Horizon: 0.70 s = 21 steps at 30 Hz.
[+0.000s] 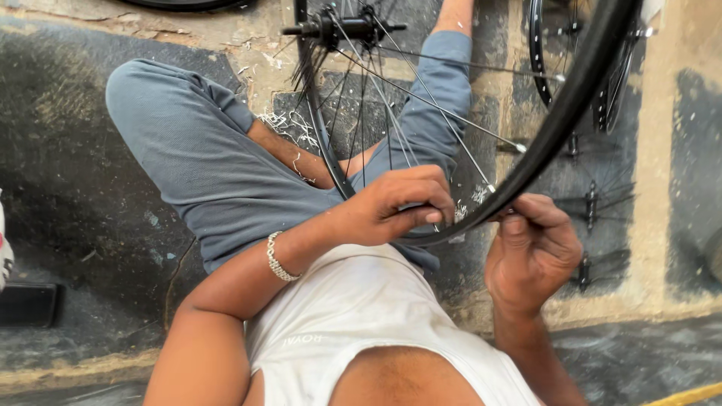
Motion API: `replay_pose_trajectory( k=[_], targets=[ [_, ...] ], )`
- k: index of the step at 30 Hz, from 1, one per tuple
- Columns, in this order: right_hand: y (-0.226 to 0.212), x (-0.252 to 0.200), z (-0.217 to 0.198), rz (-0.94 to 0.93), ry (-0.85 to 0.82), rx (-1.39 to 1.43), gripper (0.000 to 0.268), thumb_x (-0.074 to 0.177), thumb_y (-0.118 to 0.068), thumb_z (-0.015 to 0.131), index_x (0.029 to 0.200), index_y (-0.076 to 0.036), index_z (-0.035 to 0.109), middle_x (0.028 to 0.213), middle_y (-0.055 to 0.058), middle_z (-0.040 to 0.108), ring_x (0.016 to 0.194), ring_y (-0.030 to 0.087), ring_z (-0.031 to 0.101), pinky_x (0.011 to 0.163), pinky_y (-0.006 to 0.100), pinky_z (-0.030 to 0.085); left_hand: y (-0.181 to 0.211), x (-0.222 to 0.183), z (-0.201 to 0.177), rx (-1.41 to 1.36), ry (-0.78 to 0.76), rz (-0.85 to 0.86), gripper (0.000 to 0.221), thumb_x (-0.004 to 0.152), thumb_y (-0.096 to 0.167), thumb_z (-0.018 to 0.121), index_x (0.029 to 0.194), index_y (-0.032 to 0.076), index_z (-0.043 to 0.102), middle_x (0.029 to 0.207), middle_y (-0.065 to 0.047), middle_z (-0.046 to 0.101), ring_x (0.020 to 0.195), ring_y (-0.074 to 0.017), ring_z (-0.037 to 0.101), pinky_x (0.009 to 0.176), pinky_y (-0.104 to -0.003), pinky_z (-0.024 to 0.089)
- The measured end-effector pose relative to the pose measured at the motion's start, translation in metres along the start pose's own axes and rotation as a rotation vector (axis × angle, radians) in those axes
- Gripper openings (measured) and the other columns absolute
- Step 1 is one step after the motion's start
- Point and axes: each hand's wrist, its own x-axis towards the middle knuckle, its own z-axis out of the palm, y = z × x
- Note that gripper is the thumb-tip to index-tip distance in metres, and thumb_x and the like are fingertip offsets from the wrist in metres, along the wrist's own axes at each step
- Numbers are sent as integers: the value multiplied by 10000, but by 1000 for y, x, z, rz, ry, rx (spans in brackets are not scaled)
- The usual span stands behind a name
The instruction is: The person inserts metal spokes into the hub and rims of a bicycle wheel while sitting on the floor, threading the spokes through the rim holes one at a time and rotating the wheel assembly.
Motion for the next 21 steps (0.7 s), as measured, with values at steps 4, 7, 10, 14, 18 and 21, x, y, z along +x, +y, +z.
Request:
replay_pose_trajectory(
  k=[4,7,10,14,18,21],
  targets=[
    [-17,-13,2,-134,-76,-353,161,1083,-82,677,1200,20,634,1071,125,672,930,165,707,841,265,622,6,1,2,40,11,27,109,1041,104,673,1127,45,643,1053,-77,610,1022,-225,632,896,-316,511],
    [-21,-17,6,-277,-135,-586,129,1042,-45,695,1150,3,645,1075,135,704,914,214,745,789,277,639,10,1,3,92,30,3,101,1041,110,675,1111,43,645,1046,-71,611,1010,-212,627,899,-320,512],
    [-21,-17,9,-338,-156,-636,146,999,-37,753,1096,-24,645,1053,113,735,928,227,769,770,287,648,13,-2,2,119,47,-26,91,1038,106,677,1086,37,643,1034,-68,602,984,-208,613,843,-303,500],
    [-21,-17,12,-438,-225,-748,177,929,-36,826,1020,-50,674,1081,82,673,966,219,721,847,331,628,13,-4,1,137,69,-46,104,1026,135,683,1050,45,637,1007,-56,607,951,-203,606,812,-298,480],
    [-14,-15,19,-463,-224,-690,195,931,-86,879,1054,-79,727,1256,81,483,1171,223,602,961,309,587,11,-4,1,169,74,-36,120,1020,166,691,1011,65,627,981,-41,622,952,-206,604,842,-319,448],
    [-11,-12,19,-513,-248,-745,209,891,-116,898,1033,-83,748,1294,83,456,1237,245,548,1004,333,558,10,-6,1,141,85,-53,136,1010,173,706,978,76,616,951,-26,618,884,-188,587,823,-315,440]
  ],
)
